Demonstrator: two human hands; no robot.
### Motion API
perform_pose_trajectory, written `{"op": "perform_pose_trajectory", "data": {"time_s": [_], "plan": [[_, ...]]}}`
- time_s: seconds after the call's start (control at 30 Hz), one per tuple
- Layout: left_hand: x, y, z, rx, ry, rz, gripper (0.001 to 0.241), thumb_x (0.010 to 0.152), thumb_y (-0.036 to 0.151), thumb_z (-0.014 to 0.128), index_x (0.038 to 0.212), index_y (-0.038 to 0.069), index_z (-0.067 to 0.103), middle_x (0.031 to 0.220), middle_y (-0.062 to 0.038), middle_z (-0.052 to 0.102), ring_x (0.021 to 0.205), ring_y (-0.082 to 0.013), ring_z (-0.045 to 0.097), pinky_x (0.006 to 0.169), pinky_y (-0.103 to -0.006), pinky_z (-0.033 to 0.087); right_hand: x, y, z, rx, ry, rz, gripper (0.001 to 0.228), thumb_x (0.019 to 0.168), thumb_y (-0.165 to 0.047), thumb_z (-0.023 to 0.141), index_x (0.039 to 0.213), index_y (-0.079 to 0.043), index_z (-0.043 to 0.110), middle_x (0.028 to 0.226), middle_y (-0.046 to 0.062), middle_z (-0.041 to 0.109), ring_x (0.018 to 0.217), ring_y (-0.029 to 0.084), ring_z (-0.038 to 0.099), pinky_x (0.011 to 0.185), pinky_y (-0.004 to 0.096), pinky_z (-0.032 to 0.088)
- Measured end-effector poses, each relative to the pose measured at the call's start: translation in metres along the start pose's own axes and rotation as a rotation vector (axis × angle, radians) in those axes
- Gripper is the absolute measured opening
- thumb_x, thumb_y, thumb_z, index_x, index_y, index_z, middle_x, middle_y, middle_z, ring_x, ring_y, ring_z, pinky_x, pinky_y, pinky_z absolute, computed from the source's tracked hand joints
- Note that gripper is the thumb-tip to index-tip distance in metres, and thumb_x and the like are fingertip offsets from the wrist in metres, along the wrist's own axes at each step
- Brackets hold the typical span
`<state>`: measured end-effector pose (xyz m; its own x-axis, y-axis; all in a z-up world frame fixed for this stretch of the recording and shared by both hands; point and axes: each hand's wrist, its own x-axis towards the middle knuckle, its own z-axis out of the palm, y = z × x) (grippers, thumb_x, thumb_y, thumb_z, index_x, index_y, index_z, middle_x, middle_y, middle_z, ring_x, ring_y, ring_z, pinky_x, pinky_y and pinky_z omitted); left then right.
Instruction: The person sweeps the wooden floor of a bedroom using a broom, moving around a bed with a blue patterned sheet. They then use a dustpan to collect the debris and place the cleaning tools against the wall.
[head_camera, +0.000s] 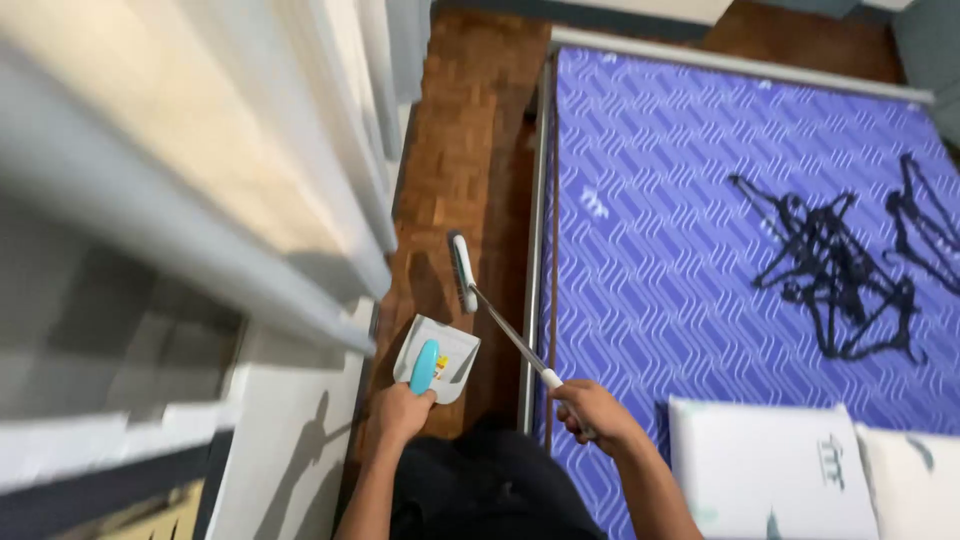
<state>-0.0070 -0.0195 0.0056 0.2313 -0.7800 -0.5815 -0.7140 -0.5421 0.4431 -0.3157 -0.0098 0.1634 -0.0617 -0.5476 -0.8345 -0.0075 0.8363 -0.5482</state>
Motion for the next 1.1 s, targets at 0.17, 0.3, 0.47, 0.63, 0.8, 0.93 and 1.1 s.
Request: {"op": "perform_pose_trajectory", "data": {"time_s": [0.17, 0.3, 0.47, 0.63, 0.8, 0.93, 1.1], "plan": [[0.030, 0.109, -0.057, 0.004, -0.023, -0.020, 0.044, 0.081, 0.045, 0.065, 0.097, 0.006, 0.079, 0.097, -0.019, 0.077, 0.087, -0.0446, 0.068, 0.079, -0.0502, 0.054, 0.033, -0.075, -0.034, 0.042, 0.021, -0.012, 0.016, 0.092, -0.011, 0.059, 0.091, 0.005, 0.064, 0.071, 0.014, 0.060, 0.047, 0.015, 0.045, 0.033, 0.025, 0.028], [0.088, 0.167, -0.071, -0.016, -0.017, 0.007, 0.045, 0.083, 0.045, 0.065, 0.096, 0.005, 0.078, 0.095, -0.019, 0.077, 0.086, -0.0438, 0.069, 0.079, -0.0490, 0.055, 0.081, -0.126, -0.047, 0.065, -0.004, -0.050, 0.011, 0.091, -0.006, 0.054, 0.089, 0.002, 0.060, 0.067, 0.010, 0.057, 0.045, 0.013, 0.044, 0.033, 0.025, 0.028], [0.190, 0.237, -0.095, -0.014, 0.021, 0.069, 0.047, 0.082, 0.046, 0.063, 0.095, 0.004, 0.078, 0.097, -0.022, 0.076, 0.090, -0.0478, 0.068, 0.082, -0.0506, 0.055, 0.153, -0.220, -0.042, 0.108, 0.047, -0.071, 0.009, 0.088, -0.007, 0.054, 0.084, -0.001, 0.058, 0.068, 0.012, 0.058, 0.048, 0.014, 0.046, 0.035, 0.025, 0.027], [0.280, 0.322, -0.161, -0.062, -0.085, 0.058, 0.045, 0.086, 0.043, 0.063, 0.104, 0.005, 0.077, 0.104, -0.016, 0.077, 0.095, -0.0397, 0.069, 0.085, -0.0449, 0.054, 0.212, -0.332, -0.035, 0.157, 0.097, -0.051, 0.015, 0.088, -0.009, 0.053, 0.081, 0.002, 0.060, 0.068, 0.013, 0.057, 0.048, 0.016, 0.045, 0.036, 0.028, 0.031], [0.370, 0.399, -0.211, -0.084, -0.165, 0.074, 0.057, 0.082, 0.042, 0.066, 0.111, -0.006, 0.077, 0.111, -0.027, 0.076, 0.116, -0.0435, 0.068, 0.095, -0.0523, 0.055, 0.267, -0.419, -0.032, 0.175, 0.179, -0.107, 0.008, 0.082, -0.007, 0.060, 0.079, 0.000, 0.061, 0.065, 0.010, 0.051, 0.046, 0.014, 0.051, 0.029, 0.026, 0.036], [0.445, 0.459, -0.227, -0.039, -0.166, 0.085, 0.059, 0.080, 0.045, 0.066, 0.110, -0.004, 0.077, 0.107, -0.025, 0.077, 0.113, -0.0420, 0.071, 0.094, -0.0505, 0.056, 0.342, -0.479, -0.046, 0.256, 0.164, -0.125, 0.007, 0.081, -0.006, 0.062, 0.079, 0.001, 0.061, 0.064, 0.011, 0.050, 0.044, 0.016, 0.050, 0.026, 0.028, 0.034], [0.542, 0.537, -0.239, -0.044, -0.141, 0.093, 0.054, 0.082, 0.041, 0.064, 0.108, -0.004, 0.078, 0.108, -0.025, 0.076, 0.115, -0.0426, 0.069, 0.095, -0.0523, 0.055, 0.435, -0.569, -0.080, 0.331, 0.113, -0.130, 0.008, 0.080, -0.003, 0.061, 0.084, 0.004, 0.061, 0.066, 0.010, 0.048, 0.044, 0.015, 0.049, 0.026, 0.027, 0.034]]}}
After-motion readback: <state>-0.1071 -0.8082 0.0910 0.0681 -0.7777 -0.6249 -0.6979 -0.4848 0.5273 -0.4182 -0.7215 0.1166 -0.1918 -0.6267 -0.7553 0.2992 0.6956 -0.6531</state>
